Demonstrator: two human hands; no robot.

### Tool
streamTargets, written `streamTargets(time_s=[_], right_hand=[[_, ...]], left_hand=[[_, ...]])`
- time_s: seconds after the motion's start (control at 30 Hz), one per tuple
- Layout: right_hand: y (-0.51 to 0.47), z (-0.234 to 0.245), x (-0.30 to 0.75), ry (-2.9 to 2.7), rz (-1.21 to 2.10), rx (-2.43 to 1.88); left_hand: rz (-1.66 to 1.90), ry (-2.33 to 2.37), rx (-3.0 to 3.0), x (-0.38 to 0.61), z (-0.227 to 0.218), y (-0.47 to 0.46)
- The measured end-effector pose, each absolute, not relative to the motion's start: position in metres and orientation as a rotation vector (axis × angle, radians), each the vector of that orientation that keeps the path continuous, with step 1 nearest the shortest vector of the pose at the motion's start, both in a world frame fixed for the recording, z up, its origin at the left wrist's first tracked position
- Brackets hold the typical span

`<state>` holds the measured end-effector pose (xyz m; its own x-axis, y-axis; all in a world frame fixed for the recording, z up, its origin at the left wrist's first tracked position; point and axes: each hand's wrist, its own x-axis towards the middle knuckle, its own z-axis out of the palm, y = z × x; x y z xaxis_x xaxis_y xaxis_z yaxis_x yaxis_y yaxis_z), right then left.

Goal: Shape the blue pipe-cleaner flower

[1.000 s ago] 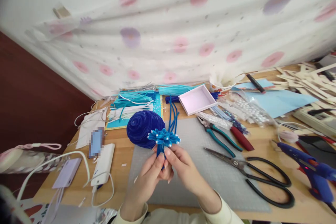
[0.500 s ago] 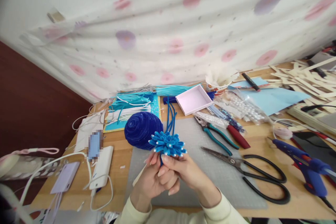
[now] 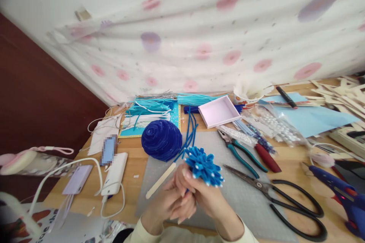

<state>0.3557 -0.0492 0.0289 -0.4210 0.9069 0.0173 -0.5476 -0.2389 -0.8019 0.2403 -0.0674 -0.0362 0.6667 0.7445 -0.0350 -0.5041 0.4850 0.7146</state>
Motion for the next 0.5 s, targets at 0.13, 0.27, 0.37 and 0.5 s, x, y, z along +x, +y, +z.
streamTargets(time_s=[0.13, 0.27, 0.37, 0.5], right_hand=[[-0.048, 0.024, 0.359, -1.078, 1.868, -0.618], [-0.039, 0.020, 0.358, -1.192, 1.586, -1.028], [-0.034, 0.022, 0.353, -1.131, 1.510, -1.163], [-0.030, 0.026, 0.350, -1.140, 1.491, -1.124]], left_hand=[[0.723, 0.298, 0.710, 0.239, -0.038, -0.070], [0.668, 0.159, 0.671, 0.231, -0.031, -0.067], [0.739, 0.198, 0.651, 0.225, -0.024, -0.062], [0.695, 0.215, 0.455, 0.226, -0.026, -0.063]])
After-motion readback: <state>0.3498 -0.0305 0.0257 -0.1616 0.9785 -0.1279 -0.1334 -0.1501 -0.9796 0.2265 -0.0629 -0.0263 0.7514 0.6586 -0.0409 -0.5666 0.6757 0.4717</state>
